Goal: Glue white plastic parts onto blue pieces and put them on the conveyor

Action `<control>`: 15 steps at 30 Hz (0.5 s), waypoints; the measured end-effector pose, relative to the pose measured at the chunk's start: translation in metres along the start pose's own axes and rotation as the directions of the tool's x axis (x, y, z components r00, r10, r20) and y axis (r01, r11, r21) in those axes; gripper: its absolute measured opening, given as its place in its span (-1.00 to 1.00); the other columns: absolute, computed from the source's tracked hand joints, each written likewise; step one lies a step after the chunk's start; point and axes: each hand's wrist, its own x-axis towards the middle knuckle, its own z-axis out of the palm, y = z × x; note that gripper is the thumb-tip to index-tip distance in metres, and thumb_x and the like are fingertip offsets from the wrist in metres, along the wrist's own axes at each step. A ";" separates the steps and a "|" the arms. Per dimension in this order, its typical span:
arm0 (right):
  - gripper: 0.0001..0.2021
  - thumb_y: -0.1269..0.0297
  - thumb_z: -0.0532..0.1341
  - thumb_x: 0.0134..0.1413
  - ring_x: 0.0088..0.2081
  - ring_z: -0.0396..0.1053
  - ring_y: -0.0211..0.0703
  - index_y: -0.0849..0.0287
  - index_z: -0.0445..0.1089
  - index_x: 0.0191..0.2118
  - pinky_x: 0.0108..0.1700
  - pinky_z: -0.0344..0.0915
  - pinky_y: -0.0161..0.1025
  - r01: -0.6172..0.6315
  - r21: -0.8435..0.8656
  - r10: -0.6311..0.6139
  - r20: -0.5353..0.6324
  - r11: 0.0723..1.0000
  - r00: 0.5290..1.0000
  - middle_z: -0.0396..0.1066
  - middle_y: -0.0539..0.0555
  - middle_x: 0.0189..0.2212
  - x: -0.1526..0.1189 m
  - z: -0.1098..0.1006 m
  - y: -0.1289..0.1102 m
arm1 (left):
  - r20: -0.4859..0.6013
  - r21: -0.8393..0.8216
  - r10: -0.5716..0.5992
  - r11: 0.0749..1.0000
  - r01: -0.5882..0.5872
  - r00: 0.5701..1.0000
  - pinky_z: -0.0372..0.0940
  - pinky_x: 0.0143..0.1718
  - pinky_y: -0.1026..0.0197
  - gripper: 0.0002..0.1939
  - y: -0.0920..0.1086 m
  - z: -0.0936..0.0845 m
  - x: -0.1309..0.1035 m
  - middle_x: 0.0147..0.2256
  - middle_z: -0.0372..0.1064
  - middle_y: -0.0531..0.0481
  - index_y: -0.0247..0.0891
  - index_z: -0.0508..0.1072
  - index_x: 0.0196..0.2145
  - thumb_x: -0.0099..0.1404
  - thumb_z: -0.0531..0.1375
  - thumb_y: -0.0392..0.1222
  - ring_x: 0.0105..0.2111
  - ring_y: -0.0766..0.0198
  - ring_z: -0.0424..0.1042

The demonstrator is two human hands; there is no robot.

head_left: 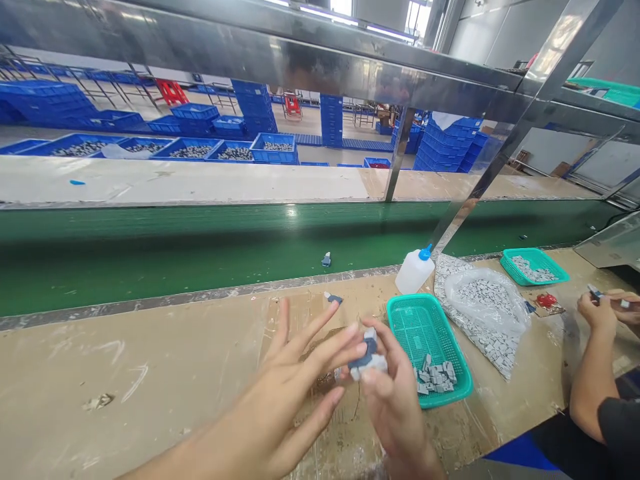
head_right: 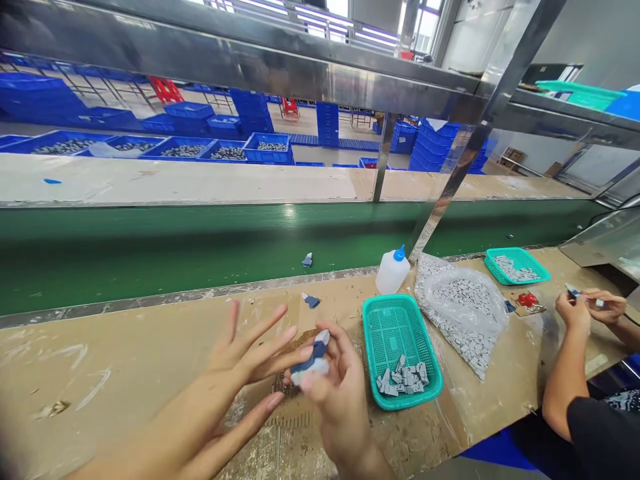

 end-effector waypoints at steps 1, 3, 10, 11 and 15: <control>-0.47 0.23 0.50 -0.25 -0.32 0.40 -0.17 0.09 0.47 -0.04 -0.28 0.41 -0.21 -0.058 0.016 0.058 -0.023 0.998 0.998 0.45 0.04 -0.26 0.005 -0.002 0.000 | 0.104 -0.050 -0.033 0.998 0.039 0.994 -0.24 0.39 -0.31 -0.22 -0.003 -0.002 0.001 0.27 0.22 -0.04 -0.03 -0.31 0.43 0.43 0.04 -0.28 0.38 0.04 -0.09; -0.56 0.25 0.47 -0.21 -0.37 0.35 -0.21 0.13 0.51 -0.10 -0.31 0.37 -0.23 -0.194 0.052 0.195 -0.020 0.980 0.981 0.43 0.03 -0.30 0.014 -0.007 0.005 | 0.275 -0.111 -0.102 0.984 0.137 0.956 -0.08 0.37 -0.21 -0.28 -0.007 -0.007 0.003 0.36 0.01 -0.09 -0.06 -0.25 0.44 0.46 0.02 -0.17 0.38 0.03 -0.08; -0.74 0.27 0.40 -0.12 -0.39 0.29 -0.25 0.17 0.50 -0.23 -0.32 0.29 -0.28 -0.412 0.090 0.405 0.088 0.907 0.910 0.41 0.02 -0.36 0.025 -0.022 0.034 | 0.634 -0.050 -0.309 0.898 0.436 0.709 0.08 0.27 -0.27 -0.35 -0.002 -0.043 0.033 0.32 0.09 -0.13 -0.15 0.03 0.40 0.38 0.00 -0.14 0.31 -0.13 0.09; -0.75 0.26 0.40 -0.11 -0.39 0.28 -0.25 0.16 0.50 -0.23 -0.32 0.29 -0.28 -0.420 0.083 0.412 0.099 0.904 0.906 0.41 0.02 -0.35 0.024 -0.022 0.035 | 0.660 -0.035 -0.325 0.887 0.460 0.678 0.17 0.24 -0.23 -0.35 -0.001 -0.048 0.037 0.30 0.14 -0.14 -0.15 0.06 0.39 0.37 0.01 -0.13 0.28 -0.13 0.17; -0.73 0.22 0.42 -0.15 -0.39 0.30 -0.25 0.15 0.51 -0.25 -0.31 0.32 -0.27 -0.411 0.061 0.405 0.087 0.910 0.910 0.44 0.01 -0.33 0.023 -0.016 0.030 | 0.597 -0.049 -0.311 0.906 0.421 0.740 0.40 0.04 0.02 -0.36 0.000 -0.045 0.030 0.18 0.33 -0.17 -0.19 0.21 0.33 0.30 0.06 -0.12 0.08 -0.06 0.46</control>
